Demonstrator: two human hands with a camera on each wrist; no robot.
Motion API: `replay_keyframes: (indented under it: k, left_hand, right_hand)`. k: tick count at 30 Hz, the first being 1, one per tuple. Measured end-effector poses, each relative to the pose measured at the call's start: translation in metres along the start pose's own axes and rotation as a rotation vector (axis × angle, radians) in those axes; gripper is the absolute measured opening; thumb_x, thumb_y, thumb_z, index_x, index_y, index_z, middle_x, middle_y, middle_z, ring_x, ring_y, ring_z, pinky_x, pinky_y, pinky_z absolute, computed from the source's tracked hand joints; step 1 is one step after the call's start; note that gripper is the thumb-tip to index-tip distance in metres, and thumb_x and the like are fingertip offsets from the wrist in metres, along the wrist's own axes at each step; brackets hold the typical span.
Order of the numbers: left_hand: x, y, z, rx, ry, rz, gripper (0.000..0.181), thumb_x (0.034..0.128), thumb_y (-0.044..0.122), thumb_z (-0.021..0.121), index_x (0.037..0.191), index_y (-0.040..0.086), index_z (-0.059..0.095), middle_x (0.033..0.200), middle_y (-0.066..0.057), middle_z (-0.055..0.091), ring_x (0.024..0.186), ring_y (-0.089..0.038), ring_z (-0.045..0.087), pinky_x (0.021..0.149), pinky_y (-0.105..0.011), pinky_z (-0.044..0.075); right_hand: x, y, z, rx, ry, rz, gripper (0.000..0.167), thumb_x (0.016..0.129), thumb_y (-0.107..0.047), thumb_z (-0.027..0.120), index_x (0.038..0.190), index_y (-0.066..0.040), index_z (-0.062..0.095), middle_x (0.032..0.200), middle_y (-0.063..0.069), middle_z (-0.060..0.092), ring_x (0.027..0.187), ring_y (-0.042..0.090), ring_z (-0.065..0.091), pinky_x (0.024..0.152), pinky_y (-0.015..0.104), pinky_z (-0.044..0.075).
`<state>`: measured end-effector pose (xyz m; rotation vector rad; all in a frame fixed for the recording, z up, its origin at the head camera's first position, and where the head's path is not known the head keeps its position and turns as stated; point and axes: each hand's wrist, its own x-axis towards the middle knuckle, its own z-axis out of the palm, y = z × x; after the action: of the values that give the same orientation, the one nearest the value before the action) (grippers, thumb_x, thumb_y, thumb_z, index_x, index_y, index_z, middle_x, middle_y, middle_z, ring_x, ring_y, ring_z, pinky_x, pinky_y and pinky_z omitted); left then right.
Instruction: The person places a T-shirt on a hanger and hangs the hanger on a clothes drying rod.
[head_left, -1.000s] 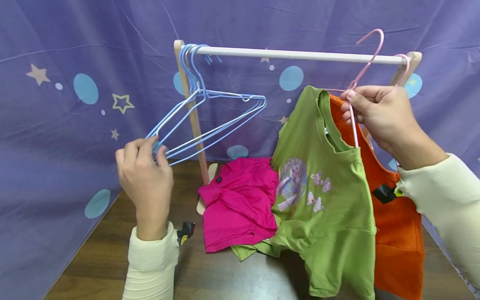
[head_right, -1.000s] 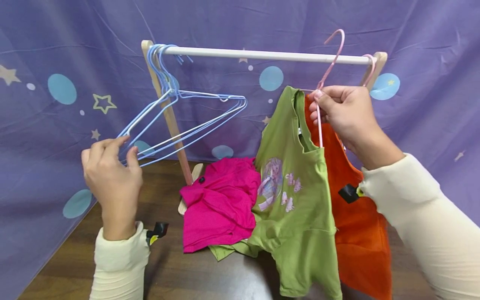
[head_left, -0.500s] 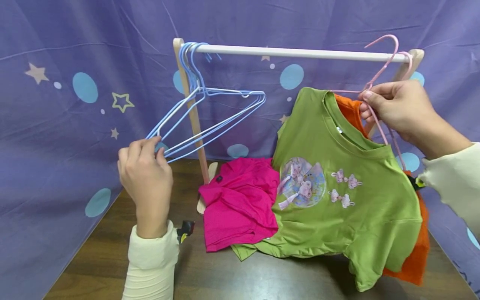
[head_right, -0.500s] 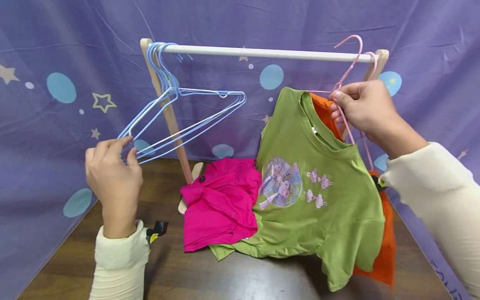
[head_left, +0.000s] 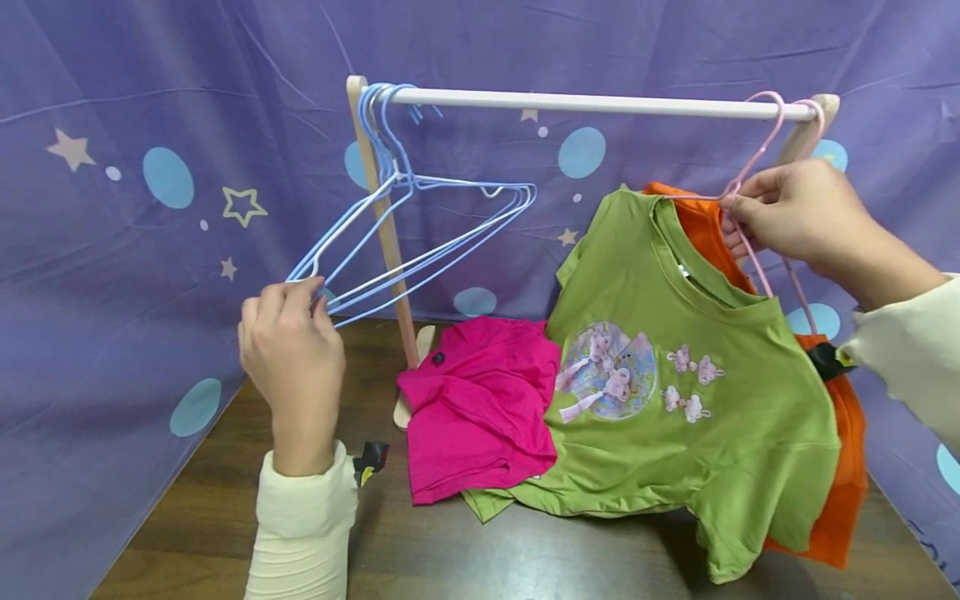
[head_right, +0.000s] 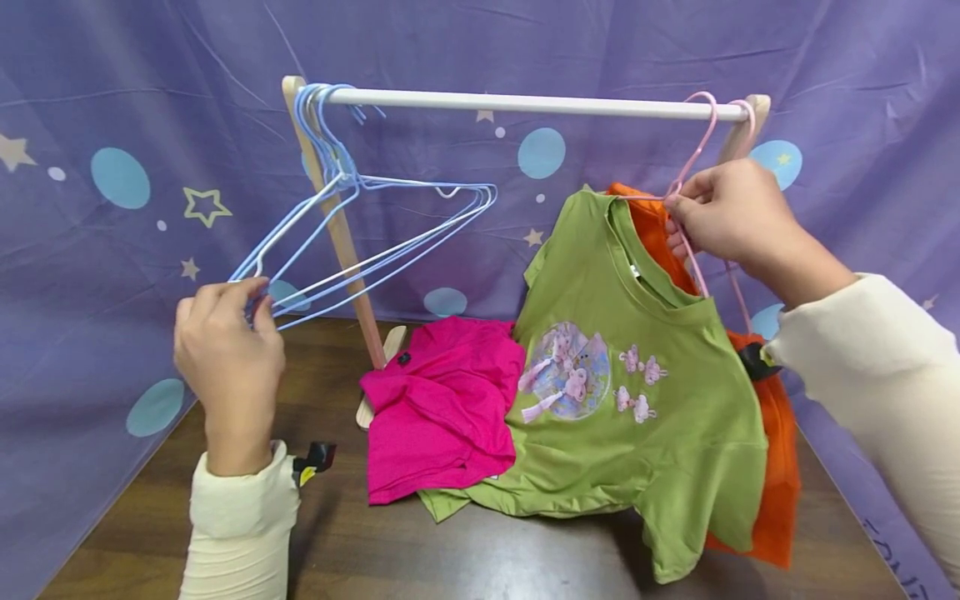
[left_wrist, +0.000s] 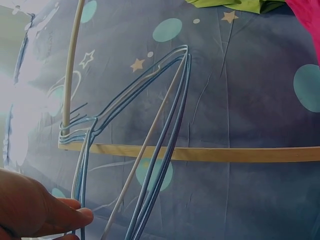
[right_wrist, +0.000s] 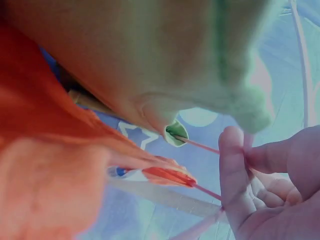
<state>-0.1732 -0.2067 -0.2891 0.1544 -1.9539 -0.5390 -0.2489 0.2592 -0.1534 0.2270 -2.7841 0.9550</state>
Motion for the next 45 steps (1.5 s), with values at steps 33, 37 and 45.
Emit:
replay_keyframes:
  k: [33,37,45]
  left_hand:
    - [-0.003,0.001,0.014,-0.063,-0.148,0.099,0.021,0.0944,0.018,0.074,0.097,-0.003,0.076,0.088,-0.020,0.073,0.075,-0.044,0.058,0.068,-0.055,0.045]
    - [-0.002,0.001,0.016,-0.113,-0.182,0.104,0.021,0.0930,0.018,0.076,0.093,-0.004,0.076,0.084,-0.020,0.073,0.073,-0.044,0.061,0.069,-0.055,0.046]
    - [-0.001,0.001,0.018,-0.178,-0.255,0.068,0.013,0.0890,0.012,0.079,0.087,-0.001,0.077,0.073,-0.014,0.070,0.063,-0.034,0.060,0.065,-0.049,0.042]
  right_hand:
    - [-0.003,0.000,-0.013,-0.462,-0.037,-0.235,0.038,0.103,-0.031,0.058,0.076,-0.010,0.073,0.059,-0.002,0.065,0.049,0.015,0.060,0.050,0.029,0.042]
    - [-0.005,-0.005,-0.014,-0.502,-0.048,-0.258,0.037,0.103,-0.029,0.059,0.072,-0.012,0.070,0.056,-0.002,0.062,0.050,0.016,0.057,0.050,0.031,0.040]
    - [-0.010,-0.020,-0.019,-0.521,-0.074,-0.251,0.038,0.104,-0.035,0.057,0.078,-0.012,0.072,0.055,-0.002,0.060,0.049,0.017,0.054,0.049,0.032,0.038]
